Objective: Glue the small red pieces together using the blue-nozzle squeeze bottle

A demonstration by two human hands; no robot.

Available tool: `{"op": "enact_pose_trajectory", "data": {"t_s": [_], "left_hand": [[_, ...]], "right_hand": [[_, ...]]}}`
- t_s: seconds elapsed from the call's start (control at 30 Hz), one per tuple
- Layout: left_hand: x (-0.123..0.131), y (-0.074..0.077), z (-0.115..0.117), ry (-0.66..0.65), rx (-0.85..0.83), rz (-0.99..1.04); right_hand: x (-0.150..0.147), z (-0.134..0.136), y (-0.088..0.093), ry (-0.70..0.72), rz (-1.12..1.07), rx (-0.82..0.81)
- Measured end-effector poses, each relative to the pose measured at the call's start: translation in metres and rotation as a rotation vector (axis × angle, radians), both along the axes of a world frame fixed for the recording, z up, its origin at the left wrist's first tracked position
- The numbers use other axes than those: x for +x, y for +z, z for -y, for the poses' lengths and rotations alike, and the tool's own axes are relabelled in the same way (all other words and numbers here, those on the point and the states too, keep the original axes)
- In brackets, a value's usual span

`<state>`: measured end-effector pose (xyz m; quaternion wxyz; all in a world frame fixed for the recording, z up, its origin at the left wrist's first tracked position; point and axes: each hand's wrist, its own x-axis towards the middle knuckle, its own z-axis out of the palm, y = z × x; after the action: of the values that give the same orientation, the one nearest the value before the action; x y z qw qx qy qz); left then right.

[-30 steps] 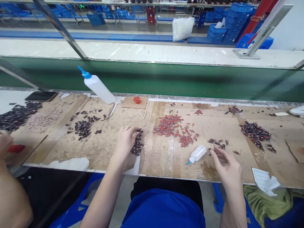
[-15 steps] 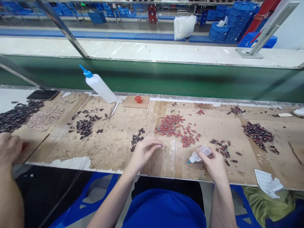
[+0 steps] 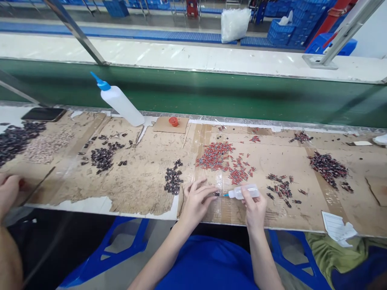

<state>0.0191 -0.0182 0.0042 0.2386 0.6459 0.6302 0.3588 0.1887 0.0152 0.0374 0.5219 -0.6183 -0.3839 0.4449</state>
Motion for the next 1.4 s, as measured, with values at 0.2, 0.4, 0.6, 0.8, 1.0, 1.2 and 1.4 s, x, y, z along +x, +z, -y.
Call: {"op": "enact_pose_trajectory", "data": {"t_s": [0.2,0.4,0.6,0.8,1.0,1.2,1.4], "left_hand": [[0.0,0.003,-0.001,0.04,-0.033,0.03],[-0.002,0.006,-0.003,0.042,-0.052,0.047],[-0.004,0.007,-0.004,0.032,-0.033,0.032],[-0.003,0.01,-0.002,0.032,-0.034,-0.021],[-0.003,0.007,-0.002,0.034,0.015,-0.048],[-0.001,0.005,-0.001,0.053,0.046,-0.057],[0.003,0.004,0.001,0.092,0.077,-0.084]], "right_hand": [[-0.006,0.004,-0.002,0.021,0.13,0.016],[-0.004,0.005,-0.003,0.031,0.159,-0.006],[-0.005,0.007,-0.005,0.041,0.146,-0.019],[-0.004,0.007,-0.009,-0.007,0.137,-0.008],[-0.005,0.007,-0.011,0.005,0.12,0.008],[-0.004,0.007,-0.011,0.028,0.133,0.012],[-0.002,0.006,-0.011,0.003,0.14,-0.001]]}}
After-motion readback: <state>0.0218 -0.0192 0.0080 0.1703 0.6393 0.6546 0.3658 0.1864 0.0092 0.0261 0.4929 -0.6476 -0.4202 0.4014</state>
